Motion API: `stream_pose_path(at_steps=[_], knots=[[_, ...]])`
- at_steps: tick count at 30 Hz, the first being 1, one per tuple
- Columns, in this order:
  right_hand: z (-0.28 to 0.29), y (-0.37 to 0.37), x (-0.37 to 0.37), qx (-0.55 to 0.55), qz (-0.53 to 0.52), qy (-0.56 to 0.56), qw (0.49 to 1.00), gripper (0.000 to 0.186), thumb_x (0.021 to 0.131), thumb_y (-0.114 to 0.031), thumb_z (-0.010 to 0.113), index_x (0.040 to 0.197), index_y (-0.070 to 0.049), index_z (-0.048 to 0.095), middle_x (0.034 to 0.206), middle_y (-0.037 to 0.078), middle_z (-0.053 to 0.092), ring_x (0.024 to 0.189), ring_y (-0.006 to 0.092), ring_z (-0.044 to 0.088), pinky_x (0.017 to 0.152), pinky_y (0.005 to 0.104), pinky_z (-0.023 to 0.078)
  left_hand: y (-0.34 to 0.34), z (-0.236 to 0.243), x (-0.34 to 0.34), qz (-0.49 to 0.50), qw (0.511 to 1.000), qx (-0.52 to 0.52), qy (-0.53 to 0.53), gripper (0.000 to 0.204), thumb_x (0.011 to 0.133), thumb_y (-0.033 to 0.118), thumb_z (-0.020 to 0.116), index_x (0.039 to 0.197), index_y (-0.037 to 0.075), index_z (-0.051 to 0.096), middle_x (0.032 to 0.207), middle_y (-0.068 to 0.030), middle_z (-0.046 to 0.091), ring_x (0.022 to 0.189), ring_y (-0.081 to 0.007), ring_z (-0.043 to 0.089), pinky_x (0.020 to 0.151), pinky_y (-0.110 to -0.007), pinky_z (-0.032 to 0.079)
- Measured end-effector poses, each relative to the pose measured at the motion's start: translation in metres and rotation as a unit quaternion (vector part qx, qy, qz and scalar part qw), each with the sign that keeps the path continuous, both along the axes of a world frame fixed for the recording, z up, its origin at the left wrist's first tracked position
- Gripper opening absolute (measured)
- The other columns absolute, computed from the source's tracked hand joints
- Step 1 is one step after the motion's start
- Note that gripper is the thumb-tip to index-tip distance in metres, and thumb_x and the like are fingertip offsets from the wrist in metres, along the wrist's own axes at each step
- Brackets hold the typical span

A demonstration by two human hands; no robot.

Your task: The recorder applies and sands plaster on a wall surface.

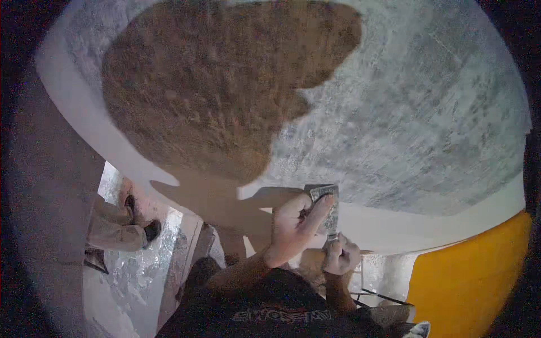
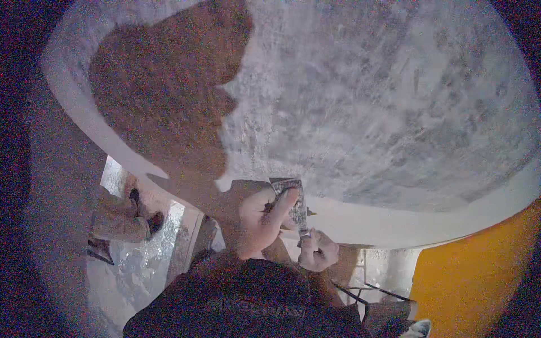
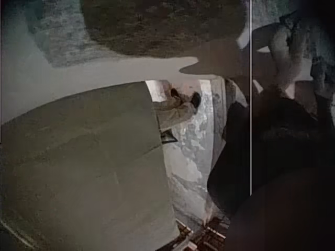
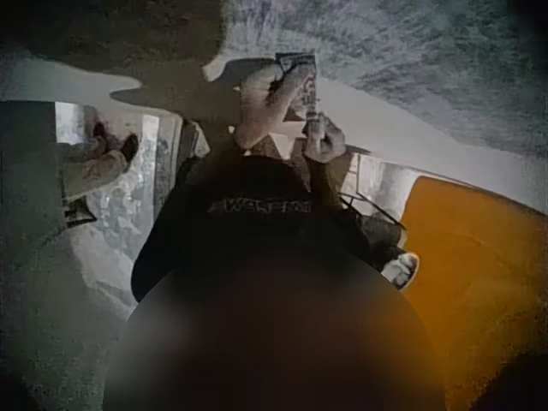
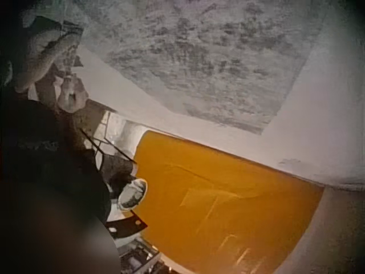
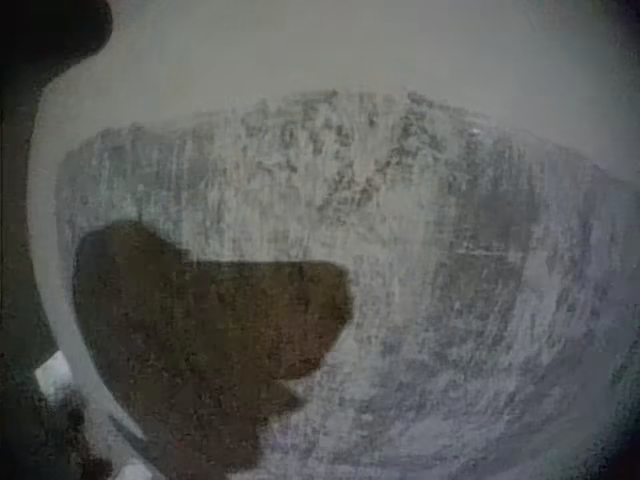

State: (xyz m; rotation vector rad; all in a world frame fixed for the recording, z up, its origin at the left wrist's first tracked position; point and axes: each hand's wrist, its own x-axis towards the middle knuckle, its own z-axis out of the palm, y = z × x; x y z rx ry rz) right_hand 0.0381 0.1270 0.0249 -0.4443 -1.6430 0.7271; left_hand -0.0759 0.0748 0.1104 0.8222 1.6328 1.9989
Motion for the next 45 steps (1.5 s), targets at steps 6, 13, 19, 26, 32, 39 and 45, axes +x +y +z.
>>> stream_pose_path(at_steps=[6,13,19,26,32,39,45], knots=[[-0.013,0.013,0.021,-0.177,0.093,-0.040,0.979,0.014,0.086,-0.012,0.051,0.088,0.002,0.049,0.065,0.009,0.054,0.053,0.0144,0.051,0.048,0.0263,0.040,0.008,-0.012,0.004,-0.013,1.000,0.021,-0.018,0.035,0.082,0.025,0.064,0.059,0.001,0.052,0.052,0.0045,0.046,0.050,-0.0022,0.039,0.042,-0.022,0.031],[-0.064,0.013,0.037,-0.289,0.018,-0.138,0.947,0.013,0.085,-0.009,0.053,0.092,0.003,0.051,0.071,0.008,0.054,0.059,0.0142,0.051,0.049,0.0270,0.041,0.006,-0.018,0.007,-0.046,0.995,0.040,-0.083,0.037,0.082,0.024,0.064,0.056,0.002,0.049,0.050,0.0018,0.046,0.049,-0.0017,0.043,0.043,-0.020,0.036],[-0.072,0.021,0.043,-0.016,0.004,-0.213,0.977,0.012,0.084,-0.008,0.053,0.090,0.002,0.052,0.069,0.005,0.054,0.058,0.0098,0.050,0.049,0.0235,0.039,0.008,-0.032,-0.006,-0.006,0.985,0.011,0.171,0.033,0.082,0.023,0.063,0.060,0.001,0.052,0.050,0.0023,0.047,0.047,-0.0038,0.044,0.041,-0.021,0.035],[-0.007,-0.003,0.006,0.050,-0.111,-0.024,0.992,0.025,0.088,-0.019,0.049,0.073,-0.001,0.054,0.062,0.004,0.053,0.054,0.0103,0.049,0.048,0.0243,0.037,-0.003,0.019,0.000,-0.072,0.997,-0.005,-0.026,0.032,0.084,0.025,0.061,0.064,0.001,0.055,0.055,0.0014,0.050,0.050,-0.0036,0.049,0.041,-0.019,0.038],[-0.003,0.003,0.007,-0.060,0.017,0.051,0.997,0.017,0.085,-0.007,0.052,0.069,-0.002,0.054,0.058,0.004,0.053,0.048,0.0104,0.048,0.046,0.0231,0.039,0.001,0.024,-0.004,-0.064,0.998,-0.019,-0.010,0.033,0.084,0.031,0.060,0.069,0.001,0.057,0.052,0.0016,0.047,0.049,-0.0037,0.049,0.041,-0.020,0.038],[-0.036,0.008,0.034,-0.550,0.352,0.300,0.695,0.009,0.082,-0.002,0.049,0.074,-0.002,0.052,0.069,0.005,0.053,0.056,0.0130,0.046,0.049,0.0246,0.036,0.002,-0.022,-0.004,-0.001,1.000,0.014,0.003,0.030,0.083,0.029,0.062,0.075,0.001,0.060,0.055,0.0035,0.049,0.053,-0.0014,0.046,0.047,-0.018,0.038],[0.002,-0.010,0.035,-0.368,0.142,-0.160,0.905,0.016,0.085,-0.009,0.048,0.072,0.000,0.050,0.069,0.004,0.052,0.060,0.0114,0.047,0.053,0.0238,0.037,-0.004,0.010,-0.004,-0.098,0.988,0.023,-0.115,0.028,0.083,0.027,0.063,0.072,0.001,0.061,0.057,0.0049,0.050,0.052,-0.0008,0.045,0.044,-0.019,0.038]])
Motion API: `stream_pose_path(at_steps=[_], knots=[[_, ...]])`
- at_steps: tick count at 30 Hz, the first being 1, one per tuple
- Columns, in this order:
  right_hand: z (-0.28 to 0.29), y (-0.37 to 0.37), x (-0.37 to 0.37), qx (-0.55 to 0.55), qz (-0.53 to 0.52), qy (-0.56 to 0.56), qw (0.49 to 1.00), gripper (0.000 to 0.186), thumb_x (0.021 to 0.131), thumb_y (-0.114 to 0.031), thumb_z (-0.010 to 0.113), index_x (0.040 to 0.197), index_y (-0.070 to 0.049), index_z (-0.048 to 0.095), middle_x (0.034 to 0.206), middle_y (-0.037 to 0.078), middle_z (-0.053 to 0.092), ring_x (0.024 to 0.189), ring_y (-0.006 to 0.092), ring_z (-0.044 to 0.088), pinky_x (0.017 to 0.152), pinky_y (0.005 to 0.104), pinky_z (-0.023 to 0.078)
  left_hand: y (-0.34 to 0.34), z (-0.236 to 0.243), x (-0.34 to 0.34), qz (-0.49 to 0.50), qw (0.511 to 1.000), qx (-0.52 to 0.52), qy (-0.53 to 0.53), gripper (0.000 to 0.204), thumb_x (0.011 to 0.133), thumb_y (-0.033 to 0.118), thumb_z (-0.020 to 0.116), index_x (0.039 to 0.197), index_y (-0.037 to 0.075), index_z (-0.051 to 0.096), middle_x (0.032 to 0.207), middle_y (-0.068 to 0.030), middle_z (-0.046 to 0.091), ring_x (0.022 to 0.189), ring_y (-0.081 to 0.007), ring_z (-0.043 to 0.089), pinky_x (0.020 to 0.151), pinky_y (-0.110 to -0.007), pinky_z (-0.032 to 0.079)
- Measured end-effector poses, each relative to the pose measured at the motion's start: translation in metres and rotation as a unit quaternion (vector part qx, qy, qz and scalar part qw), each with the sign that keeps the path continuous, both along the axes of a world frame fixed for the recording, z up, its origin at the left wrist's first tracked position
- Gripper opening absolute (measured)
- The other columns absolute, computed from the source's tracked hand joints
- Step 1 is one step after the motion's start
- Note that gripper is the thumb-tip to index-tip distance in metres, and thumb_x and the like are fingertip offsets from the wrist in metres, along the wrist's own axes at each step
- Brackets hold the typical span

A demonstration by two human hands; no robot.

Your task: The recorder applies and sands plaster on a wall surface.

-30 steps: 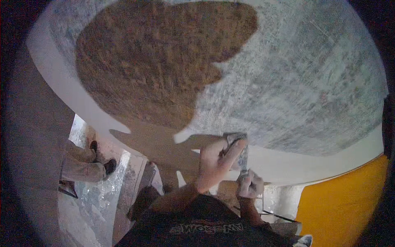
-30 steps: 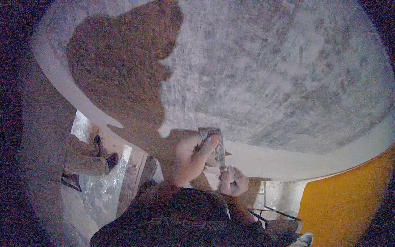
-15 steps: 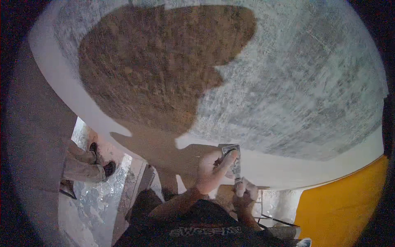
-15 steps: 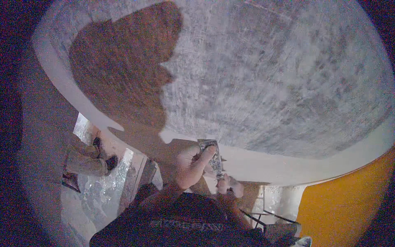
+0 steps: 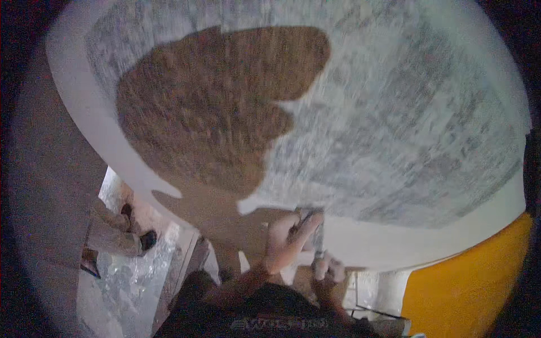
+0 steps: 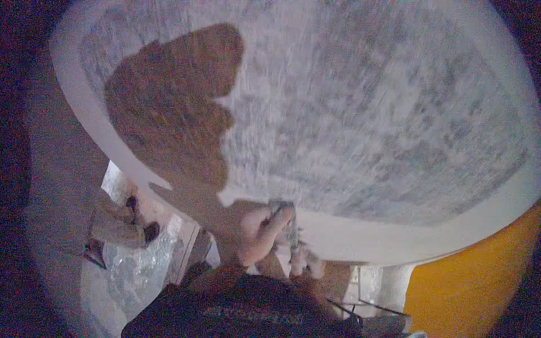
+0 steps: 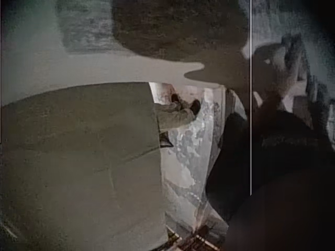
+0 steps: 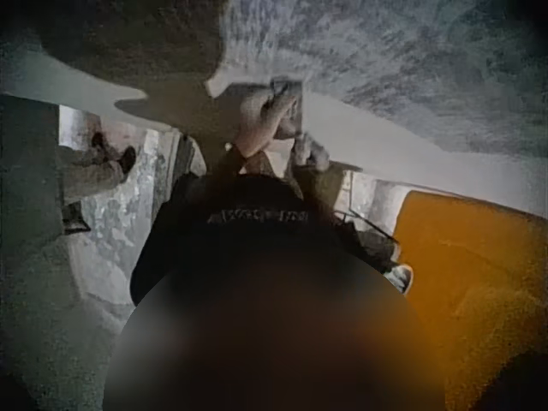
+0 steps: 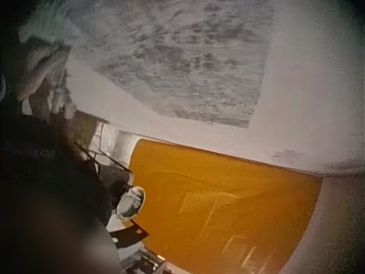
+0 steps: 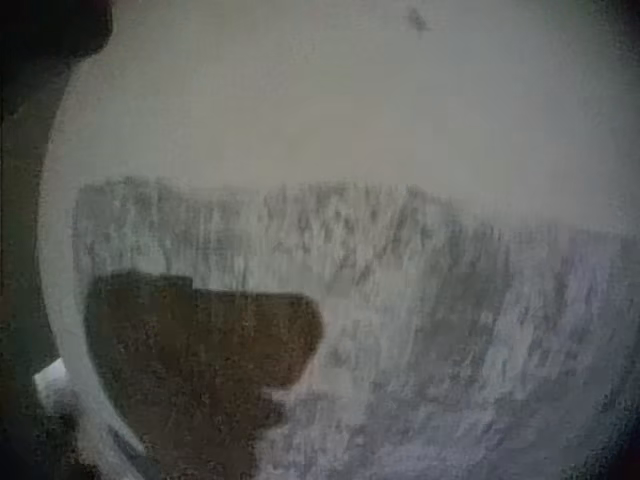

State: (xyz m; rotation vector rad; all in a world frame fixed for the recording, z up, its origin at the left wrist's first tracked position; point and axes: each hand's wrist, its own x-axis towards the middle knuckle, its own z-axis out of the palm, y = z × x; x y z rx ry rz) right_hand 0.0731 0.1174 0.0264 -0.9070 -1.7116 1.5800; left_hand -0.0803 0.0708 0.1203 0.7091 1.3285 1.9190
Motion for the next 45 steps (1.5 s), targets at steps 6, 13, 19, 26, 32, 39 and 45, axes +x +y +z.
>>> stream_pose_path(at_steps=[6,13,19,26,32,39,45], knots=[[0.000,-0.004,-0.015,0.268,-0.116,0.038,0.956,0.021,0.084,-0.011,0.045,0.068,0.001,0.049,0.059,0.005,0.051,0.054,0.0135,0.048,0.050,0.0262,0.039,0.006,-0.015,0.000,0.009,1.000,-0.013,0.006,0.031,0.084,0.026,0.061,0.068,0.000,0.057,0.054,0.0033,0.048,0.049,-0.0023,0.046,0.042,-0.020,0.038],[-0.023,0.011,-0.026,0.350,-0.123,0.153,0.916,0.014,0.086,-0.010,0.052,0.088,0.004,0.052,0.073,0.011,0.058,0.058,0.0141,0.053,0.053,0.0264,0.044,0.005,-0.011,-0.006,0.061,0.993,0.006,0.103,0.028,0.082,0.022,0.063,0.068,-0.001,0.058,0.054,0.0026,0.048,0.050,-0.0017,0.039,0.042,-0.022,0.030],[-0.013,0.015,-0.030,0.433,-0.133,0.146,0.879,0.014,0.085,-0.010,0.051,0.077,0.002,0.051,0.066,0.011,0.057,0.055,0.0155,0.052,0.053,0.0267,0.044,0.000,-0.015,-0.001,0.055,0.996,-0.019,0.068,0.032,0.083,0.024,0.063,0.063,0.001,0.053,0.053,0.0006,0.051,0.046,-0.0058,0.050,0.038,-0.022,0.033],[-0.021,0.021,-0.035,0.433,-0.165,0.198,0.864,0.021,0.086,-0.011,0.050,0.068,0.001,0.048,0.053,0.006,0.050,0.051,0.0134,0.047,0.047,0.0256,0.040,0.002,-0.011,-0.008,0.038,0.989,-0.036,0.138,0.032,0.084,0.026,0.061,0.066,0.000,0.055,0.052,0.0012,0.050,0.045,-0.0043,0.051,0.039,-0.019,0.040],[-0.025,0.018,-0.022,0.216,-0.072,0.174,0.958,0.024,0.086,-0.019,0.054,0.074,0.003,0.054,0.060,0.006,0.054,0.052,0.0114,0.049,0.047,0.0261,0.040,0.000,-0.009,-0.006,-0.001,1.000,-0.004,0.022,0.026,0.084,0.025,0.061,0.084,-0.001,0.061,0.060,0.0034,0.052,0.048,-0.0036,0.052,0.039,-0.018,0.040],[-0.018,0.017,-0.032,0.340,-0.126,0.130,0.923,0.019,0.085,-0.015,0.055,0.080,0.003,0.054,0.064,0.007,0.055,0.057,0.0139,0.052,0.052,0.0264,0.043,0.006,-0.003,-0.008,0.012,1.000,-0.004,0.013,0.025,0.085,0.024,0.060,0.090,0.000,0.062,0.062,0.0046,0.053,0.049,-0.0016,0.049,0.039,-0.017,0.038],[-0.022,0.016,-0.027,0.304,-0.135,0.126,0.935,0.017,0.086,-0.013,0.054,0.080,0.002,0.054,0.061,0.007,0.052,0.053,0.0126,0.049,0.050,0.0258,0.041,0.004,-0.001,-0.004,0.044,0.998,-0.006,0.044,0.027,0.085,0.027,0.060,0.087,0.000,0.062,0.060,0.0043,0.052,0.048,-0.0018,0.048,0.038,-0.018,0.036]])
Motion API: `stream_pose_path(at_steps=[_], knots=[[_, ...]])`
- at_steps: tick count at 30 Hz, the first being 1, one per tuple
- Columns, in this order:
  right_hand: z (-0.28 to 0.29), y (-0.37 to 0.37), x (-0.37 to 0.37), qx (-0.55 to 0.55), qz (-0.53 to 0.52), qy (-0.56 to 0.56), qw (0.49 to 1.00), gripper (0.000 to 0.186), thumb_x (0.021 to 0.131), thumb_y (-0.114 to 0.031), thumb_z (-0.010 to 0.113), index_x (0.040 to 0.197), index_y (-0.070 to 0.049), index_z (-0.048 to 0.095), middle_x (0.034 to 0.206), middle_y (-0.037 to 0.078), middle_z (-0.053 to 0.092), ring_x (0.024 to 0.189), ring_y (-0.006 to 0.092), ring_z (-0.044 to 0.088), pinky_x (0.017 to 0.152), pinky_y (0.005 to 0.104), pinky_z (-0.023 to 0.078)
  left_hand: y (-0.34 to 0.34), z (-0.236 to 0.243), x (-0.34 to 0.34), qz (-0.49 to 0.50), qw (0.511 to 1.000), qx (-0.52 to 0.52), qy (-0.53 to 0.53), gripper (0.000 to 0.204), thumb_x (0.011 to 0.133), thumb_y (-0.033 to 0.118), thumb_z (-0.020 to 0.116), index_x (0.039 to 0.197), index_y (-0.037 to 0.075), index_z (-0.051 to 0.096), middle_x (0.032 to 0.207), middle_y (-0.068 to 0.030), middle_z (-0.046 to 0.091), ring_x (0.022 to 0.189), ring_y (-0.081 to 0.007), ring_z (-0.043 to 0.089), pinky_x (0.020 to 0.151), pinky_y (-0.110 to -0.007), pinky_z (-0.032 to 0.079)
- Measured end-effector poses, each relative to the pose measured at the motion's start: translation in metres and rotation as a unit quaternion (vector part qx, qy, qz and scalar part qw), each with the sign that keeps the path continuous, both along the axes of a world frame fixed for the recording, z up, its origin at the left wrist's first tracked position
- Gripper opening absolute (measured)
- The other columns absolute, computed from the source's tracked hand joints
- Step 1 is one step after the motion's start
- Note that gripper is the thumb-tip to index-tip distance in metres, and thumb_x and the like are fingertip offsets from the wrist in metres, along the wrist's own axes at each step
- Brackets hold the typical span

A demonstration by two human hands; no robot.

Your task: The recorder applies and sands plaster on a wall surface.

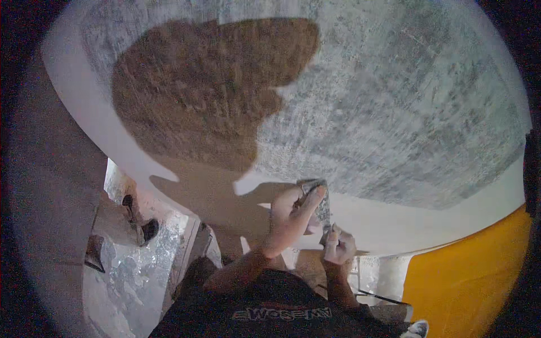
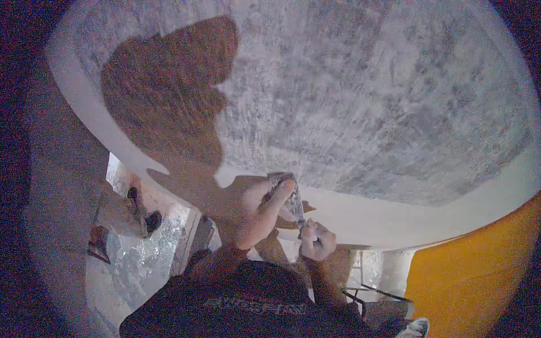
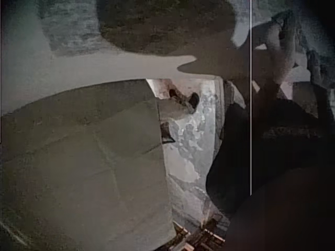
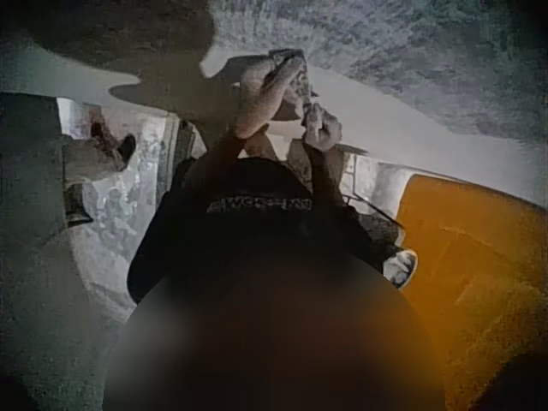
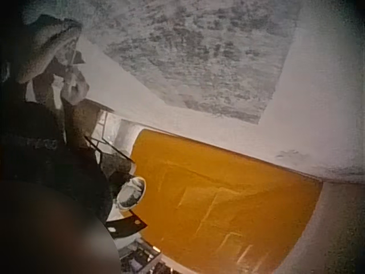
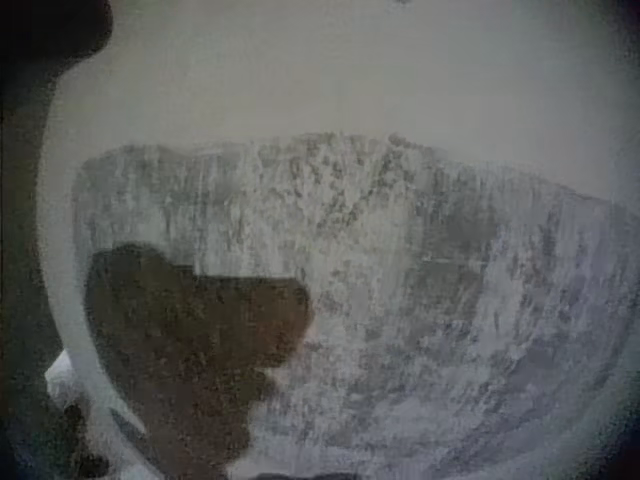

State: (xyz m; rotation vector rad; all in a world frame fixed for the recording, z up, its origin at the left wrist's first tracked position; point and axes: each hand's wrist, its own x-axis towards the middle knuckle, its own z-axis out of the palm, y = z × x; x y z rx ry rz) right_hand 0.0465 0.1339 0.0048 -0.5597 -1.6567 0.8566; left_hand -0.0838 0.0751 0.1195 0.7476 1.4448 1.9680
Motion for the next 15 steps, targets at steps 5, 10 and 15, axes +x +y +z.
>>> stream_pose_path(at_steps=[5,10,15], knots=[[-0.005,-0.004,-0.001,0.047,0.027,-0.009,0.998,0.017,0.088,-0.013,0.050,0.087,0.003,0.053,0.061,0.007,0.053,0.052,0.0104,0.047,0.050,0.0251,0.041,0.000,-0.005,-0.008,-0.028,0.999,0.005,-0.028,0.026,0.085,0.027,0.059,0.088,0.001,0.062,0.060,0.0045,0.051,0.048,-0.0016,0.047,0.039,-0.017,0.036],[0.006,-0.006,-0.029,0.038,-0.006,0.072,0.997,0.014,0.086,-0.010,0.053,0.083,0.003,0.052,0.067,0.009,0.055,0.055,0.0128,0.052,0.051,0.0263,0.044,-0.009,0.012,-0.017,-0.026,1.000,-0.001,-0.012,0.026,0.085,0.026,0.061,0.091,0.001,0.062,0.061,0.0043,0.053,0.047,-0.0022,0.047,0.039,-0.019,0.035],[0.007,-0.004,-0.015,0.020,0.054,0.082,0.995,0.013,0.086,-0.010,0.053,0.082,0.002,0.050,0.067,0.011,0.054,0.054,0.0142,0.051,0.051,0.0299,0.044,-0.003,0.000,-0.014,-0.013,1.000,-0.024,0.016,0.027,0.083,0.027,0.062,0.083,0.000,0.063,0.059,0.0030,0.052,0.047,-0.0027,0.047,0.042,-0.020,0.036]])
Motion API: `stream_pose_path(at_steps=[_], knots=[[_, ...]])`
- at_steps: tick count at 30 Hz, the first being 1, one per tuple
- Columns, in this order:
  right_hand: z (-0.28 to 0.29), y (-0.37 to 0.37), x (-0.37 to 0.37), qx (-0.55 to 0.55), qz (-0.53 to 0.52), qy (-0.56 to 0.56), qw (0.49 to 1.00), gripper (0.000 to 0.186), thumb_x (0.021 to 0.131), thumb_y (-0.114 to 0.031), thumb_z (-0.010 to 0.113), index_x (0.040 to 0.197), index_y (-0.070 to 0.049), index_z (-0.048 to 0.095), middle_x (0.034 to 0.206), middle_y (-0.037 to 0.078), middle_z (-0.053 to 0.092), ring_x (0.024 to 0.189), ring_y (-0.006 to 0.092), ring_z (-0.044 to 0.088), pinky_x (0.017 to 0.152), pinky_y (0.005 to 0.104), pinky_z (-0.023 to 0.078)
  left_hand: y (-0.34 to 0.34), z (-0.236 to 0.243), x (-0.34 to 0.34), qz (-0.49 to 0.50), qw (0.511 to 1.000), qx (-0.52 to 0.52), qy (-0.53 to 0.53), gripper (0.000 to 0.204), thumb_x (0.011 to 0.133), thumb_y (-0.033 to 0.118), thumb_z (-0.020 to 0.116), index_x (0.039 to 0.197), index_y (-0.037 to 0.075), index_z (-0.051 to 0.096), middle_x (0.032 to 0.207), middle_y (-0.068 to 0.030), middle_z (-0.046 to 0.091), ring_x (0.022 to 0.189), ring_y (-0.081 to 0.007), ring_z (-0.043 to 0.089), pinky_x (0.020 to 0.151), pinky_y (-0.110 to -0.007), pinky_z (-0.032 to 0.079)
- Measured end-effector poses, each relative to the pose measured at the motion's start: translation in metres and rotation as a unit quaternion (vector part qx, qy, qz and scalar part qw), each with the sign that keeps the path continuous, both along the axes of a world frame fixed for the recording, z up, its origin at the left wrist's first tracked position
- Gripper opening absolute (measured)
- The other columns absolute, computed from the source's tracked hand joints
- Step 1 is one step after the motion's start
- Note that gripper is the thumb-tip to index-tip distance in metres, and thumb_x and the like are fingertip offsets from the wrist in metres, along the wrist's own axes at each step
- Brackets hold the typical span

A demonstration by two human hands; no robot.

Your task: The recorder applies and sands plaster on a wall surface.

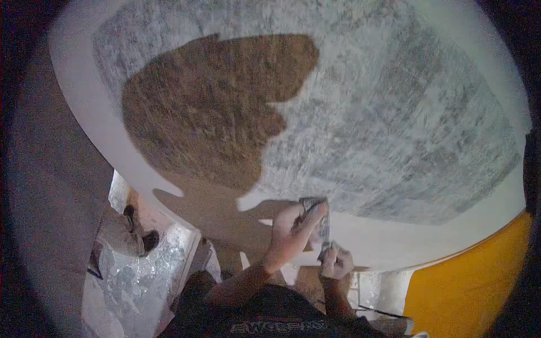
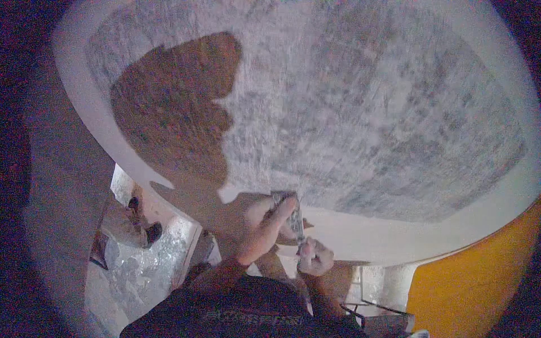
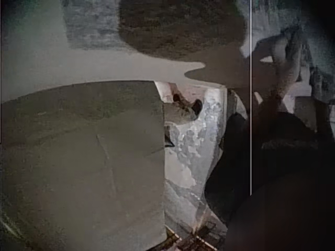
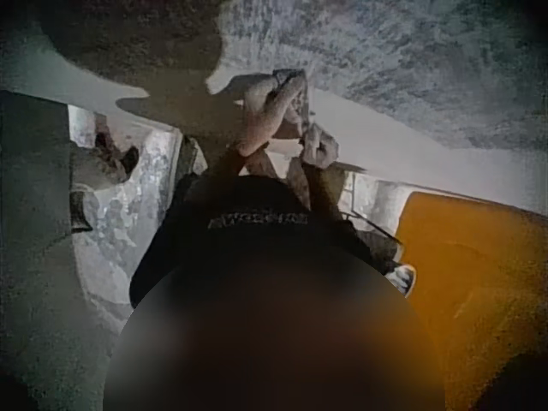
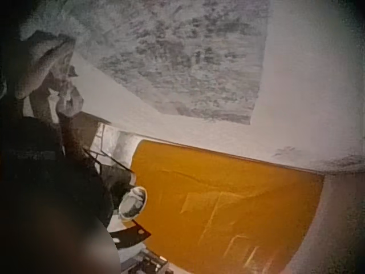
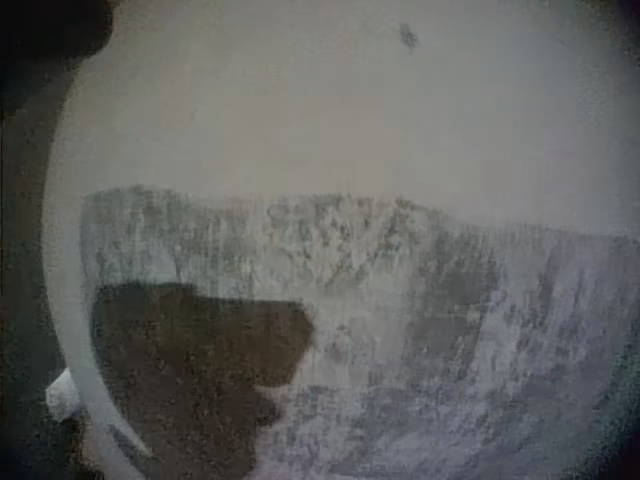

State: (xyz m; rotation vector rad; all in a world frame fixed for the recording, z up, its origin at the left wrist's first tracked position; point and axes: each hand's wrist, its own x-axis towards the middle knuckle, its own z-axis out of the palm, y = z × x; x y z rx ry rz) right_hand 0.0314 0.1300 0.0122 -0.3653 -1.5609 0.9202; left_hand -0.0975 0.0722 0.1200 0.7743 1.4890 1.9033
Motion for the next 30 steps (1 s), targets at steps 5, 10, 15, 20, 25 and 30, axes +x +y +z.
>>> stream_pose_path(at_steps=[5,10,15,20,25,30], knots=[[-0.023,0.011,0.013,0.001,-0.016,-0.049,0.999,0.014,0.086,-0.011,0.052,0.090,0.003,0.052,0.062,0.008,0.053,0.053,0.0137,0.049,0.051,0.0276,0.043,0.003,0.002,0.002,-0.010,1.000,0.011,-0.009,0.029,0.083,0.027,0.062,0.071,0.000,0.059,0.055,0.0034,0.049,0.050,-0.0023,0.044,0.044,-0.020,0.037],[0.022,0.002,-0.011,-0.053,0.036,0.043,0.997,0.015,0.085,-0.012,0.054,0.083,0.002,0.058,0.061,0.008,0.054,0.052,0.0136,0.050,0.051,0.0250,0.042,0.002,0.022,0.006,0.030,0.998,0.053,-0.014,0.030,0.083,0.025,0.062,0.069,-0.001,0.059,0.055,0.0043,0.048,0.054,-0.0020,0.040,0.048,-0.021,0.034],[0.000,-0.006,0.001,0.044,-0.052,-0.005,0.998,0.013,0.083,-0.005,0.055,0.071,0.001,0.053,0.064,0.008,0.055,0.056,0.0130,0.052,0.053,0.0275,0.044,-0.003,0.000,0.008,0.032,0.999,0.000,0.018,0.026,0.084,0.024,0.062,0.085,-0.002,0.063,0.063,0.0044,0.054,0.057,-0.0011,0.041,0.049,-0.019,0.034],[-0.022,-0.002,0.005,0.010,0.047,0.002,0.999,0.011,0.084,-0.009,0.055,0.088,0.001,0.055,0.069,0.008,0.058,0.056,0.0116,0.051,0.052,0.0266,0.043,-0.005,0.003,0.013,0.017,0.999,0.014,-0.044,0.024,0.084,0.022,0.061,0.084,-0.002,0.063,0.063,0.0067,0.051,0.057,0.0015,0.041,0.047,-0.017,0.034],[0.008,-0.010,-0.003,0.039,-0.048,-0.025,0.998,0.011,0.084,-0.012,0.056,0.085,-0.001,0.056,0.062,0.007,0.058,0.050,0.0105,0.049,0.047,0.0266,0.041,0.001,-0.006,0.007,0.041,0.999,0.011,0.001,0.026,0.083,0.024,0.062,0.077,-0.002,0.062,0.058,0.0056,0.049,0.051,0.0001,0.042,0.042,-0.018,0.034],[0.005,-0.010,0.002,0.005,-0.036,-0.111,0.993,0.015,0.083,-0.013,0.057,0.078,0.001,0.058,0.060,0.007,0.057,0.050,0.0118,0.050,0.048,0.0255,0.040,0.000,-0.006,0.002,0.035,0.999,0.012,0.001,0.028,0.083,0.024,0.063,0.070,-0.001,0.060,0.054,0.0044,0.047,0.048,-0.0015,0.042,0.040,-0.019,0.033]])
